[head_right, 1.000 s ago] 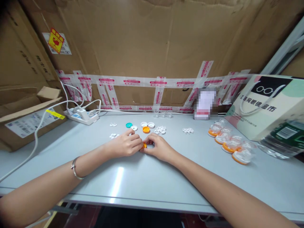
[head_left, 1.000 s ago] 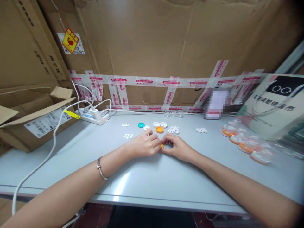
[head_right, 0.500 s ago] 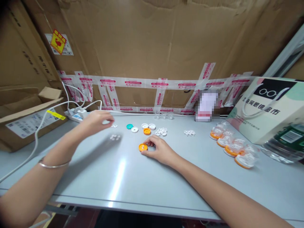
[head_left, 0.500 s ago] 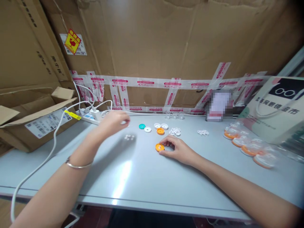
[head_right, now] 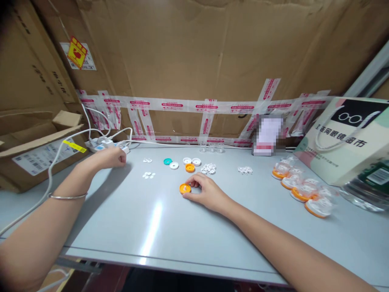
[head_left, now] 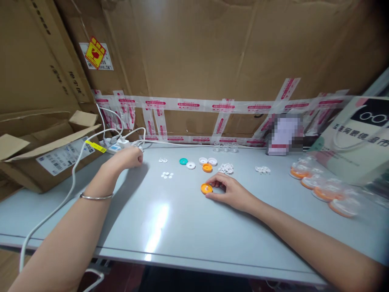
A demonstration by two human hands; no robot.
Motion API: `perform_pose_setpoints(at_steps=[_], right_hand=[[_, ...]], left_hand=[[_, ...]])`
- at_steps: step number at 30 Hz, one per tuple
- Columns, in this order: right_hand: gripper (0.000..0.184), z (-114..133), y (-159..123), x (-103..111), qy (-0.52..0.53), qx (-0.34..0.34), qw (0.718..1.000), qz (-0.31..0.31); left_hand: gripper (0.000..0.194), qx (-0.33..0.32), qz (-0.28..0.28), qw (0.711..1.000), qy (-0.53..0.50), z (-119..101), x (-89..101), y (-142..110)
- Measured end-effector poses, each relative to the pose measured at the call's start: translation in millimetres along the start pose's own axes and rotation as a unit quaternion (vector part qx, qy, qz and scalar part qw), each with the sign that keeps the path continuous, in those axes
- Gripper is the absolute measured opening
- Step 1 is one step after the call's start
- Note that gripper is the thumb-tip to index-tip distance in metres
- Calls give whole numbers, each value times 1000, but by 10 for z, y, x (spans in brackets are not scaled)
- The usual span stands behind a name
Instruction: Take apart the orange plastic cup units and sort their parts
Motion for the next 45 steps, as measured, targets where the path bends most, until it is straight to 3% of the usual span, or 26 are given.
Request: perform_pose_setpoints(at_steps=[5,8,13,17,21,23,25,35,41,45], right_hand=[[21,-8,-2,8,2,-2,1000,-1],[22,-8,-1,7,5,0,1000,-3],[31,-108,23,87,52,-51,997,-32],[37,-191,66,296,154,-78,978,-113],[39,-227,93,423,204,-64,963,-166],[38,-204,97,444,192,-42,964,-177],[36,-147,91,454,179,-10,967,-183],[32,29,35,418,177,33,968,-174],[32,-16,58,408,157,27,972,-173],[32,-53,72,399,124,12,978,-169]], left_hand=[[16,-33,10,999,-32,-66,-36,-5],[20,-37,-2,998,-43,-50,39,-14],[27,-41,-140,987,-62,-193,447,-64],[29,-128,-225,960,-106,-843,612,-232],[27,-272,-184,921,-210,-1727,455,-516],[24,-318,-166,901,-243,-2031,375,-653],[23,-337,-147,890,-272,-2195,296,-723],[16,-300,-88,868,-385,-2256,154,-665],[14,-359,-92,840,-396,-2362,195,-777],[11,-365,-101,842,-385,-2348,216,-777]])
Point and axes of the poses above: each hand's wrist, its own y-axis towards the middle knuckle, its own x-axis out of the back of the hand, z = x × y, the point moved 10 cm from there along y, towards the middle knuckle, and after that the axes turned 8 degrees about -z, right-handed, at the moved point
